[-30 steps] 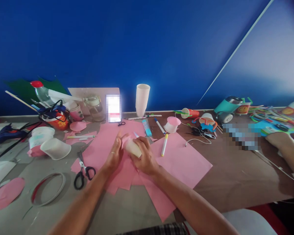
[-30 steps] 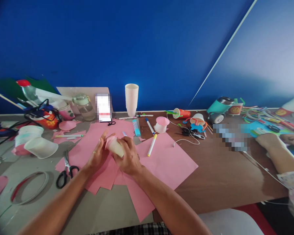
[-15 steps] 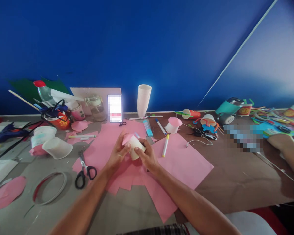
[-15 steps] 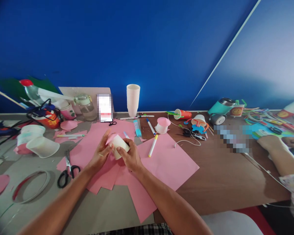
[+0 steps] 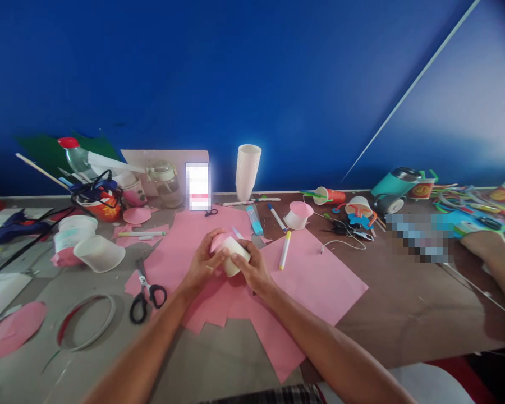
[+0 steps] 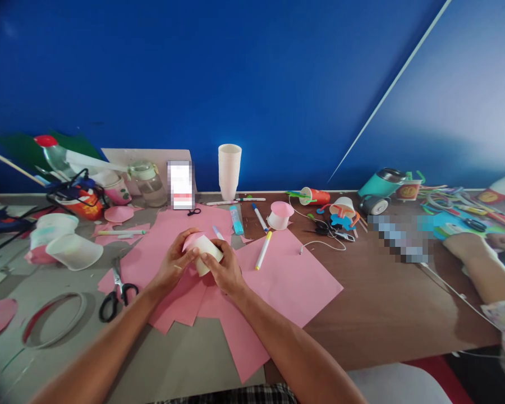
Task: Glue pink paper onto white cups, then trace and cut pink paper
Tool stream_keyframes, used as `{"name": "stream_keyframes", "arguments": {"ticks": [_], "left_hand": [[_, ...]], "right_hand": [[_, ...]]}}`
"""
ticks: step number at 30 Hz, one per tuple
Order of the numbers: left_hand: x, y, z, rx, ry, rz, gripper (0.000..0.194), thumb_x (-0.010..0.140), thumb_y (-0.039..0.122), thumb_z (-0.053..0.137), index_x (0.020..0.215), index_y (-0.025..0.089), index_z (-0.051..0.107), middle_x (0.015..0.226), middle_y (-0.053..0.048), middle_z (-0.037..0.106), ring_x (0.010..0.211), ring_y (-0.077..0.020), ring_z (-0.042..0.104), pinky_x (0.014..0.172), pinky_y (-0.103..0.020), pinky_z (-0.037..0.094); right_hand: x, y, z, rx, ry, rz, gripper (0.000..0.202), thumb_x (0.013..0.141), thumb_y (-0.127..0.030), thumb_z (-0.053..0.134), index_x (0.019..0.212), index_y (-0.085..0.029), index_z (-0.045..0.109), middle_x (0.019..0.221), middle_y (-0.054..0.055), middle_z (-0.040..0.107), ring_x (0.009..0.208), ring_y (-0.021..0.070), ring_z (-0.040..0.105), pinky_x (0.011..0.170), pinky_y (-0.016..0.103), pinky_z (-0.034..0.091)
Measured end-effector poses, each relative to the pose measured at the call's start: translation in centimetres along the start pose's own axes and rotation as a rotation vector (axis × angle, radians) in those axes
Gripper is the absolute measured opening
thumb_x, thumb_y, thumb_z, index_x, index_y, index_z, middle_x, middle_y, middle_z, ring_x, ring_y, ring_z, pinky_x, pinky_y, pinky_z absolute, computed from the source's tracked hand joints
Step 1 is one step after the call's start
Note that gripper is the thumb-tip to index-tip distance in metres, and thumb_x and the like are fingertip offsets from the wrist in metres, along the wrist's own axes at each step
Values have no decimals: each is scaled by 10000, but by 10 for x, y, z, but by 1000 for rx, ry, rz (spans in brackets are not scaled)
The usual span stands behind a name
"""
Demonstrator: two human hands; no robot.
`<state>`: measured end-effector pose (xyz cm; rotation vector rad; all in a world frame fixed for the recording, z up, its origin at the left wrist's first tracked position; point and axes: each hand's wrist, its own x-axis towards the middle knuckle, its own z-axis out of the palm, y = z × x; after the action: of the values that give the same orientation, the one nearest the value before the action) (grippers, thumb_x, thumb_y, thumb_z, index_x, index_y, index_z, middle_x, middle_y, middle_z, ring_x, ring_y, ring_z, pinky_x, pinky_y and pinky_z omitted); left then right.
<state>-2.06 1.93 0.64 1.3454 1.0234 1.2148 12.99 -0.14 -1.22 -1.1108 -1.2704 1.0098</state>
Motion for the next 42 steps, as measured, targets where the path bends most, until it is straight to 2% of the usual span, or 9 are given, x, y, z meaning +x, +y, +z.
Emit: {"name": "stream_keyframes", "arguments": {"ticks": [4,9,13,17,23,27,32,37,42], "left_hand": [[-3,-6,1,-133,34,-74,722,757,412,761,1395,307,439,1268,-59,575,938,-188,617,771,-297,522],[-4,-9,4,-370,-39,-178,886,730,429,793,1470,309,322,1017,-32,683,755,-156,630,686,-279,515],[-3,-4,9,-482,-86,-143,759,727,422,804,1381,238,465,989,-59,701,827,-185,651,740,-292,512],[-3,-2,14,-457,-239,-85,579,749,484,769,1193,145,620,1051,-114,688,965,-246,634,811,-325,496],[-5,-5,12,-343,-332,-148,346,803,420,730,986,133,672,899,-74,681,825,-192,617,728,-293,466],[-3,-1,8,-157,-243,-134,355,790,439,726,952,130,663,871,-72,691,808,-201,628,748,-316,486],[-2,-3,9,328,-65,22,424,713,334,766,1078,183,612,1019,-78,699,915,-251,639,777,-356,515],[-2,-17,9,736,-33,312,389,698,258,735,1052,183,594,996,-107,666,909,-290,620,773,-420,505],[-2,-27,9,898,-68,552,380,792,336,680,1105,161,553,1000,-139,651,934,-310,601,842,-481,479]], "right_hand": [[1,-3,0,155,-49,70,477,756,-526,707,1061,-171,612,897,53,672,748,186,615,640,294,510],[0,-2,-1,280,-65,51,497,742,-546,733,1071,-193,614,919,47,663,753,182,606,635,291,503],[1,5,1,341,-25,45,479,771,-564,703,1081,-210,616,957,59,666,783,195,612,637,298,510],[2,8,3,352,16,32,469,816,-586,641,1106,-220,599,953,60,667,822,211,619,665,315,524],[-5,-2,0,-8,-42,-102,429,928,-549,502,1213,-230,544,1118,76,617,945,214,593,834,366,513],[-3,-5,-6,-110,28,-244,422,977,-533,393,1224,-231,553,1188,94,584,1121,247,554,981,436,463],[4,-9,-19,-186,177,-353,509,971,-564,383,1342,-236,500,1313,130,525,1255,301,488,1068,545,392],[3,-16,-23,-266,112,-467,489,988,-518,370,1391,-266,483,1359,124,529,1322,327,454,1098,565,372],[2,-17,-18,-325,-34,-577,464,964,-360,458,1401,-205,486,1380,156,548,1302,346,482,1092,588,374]]}}
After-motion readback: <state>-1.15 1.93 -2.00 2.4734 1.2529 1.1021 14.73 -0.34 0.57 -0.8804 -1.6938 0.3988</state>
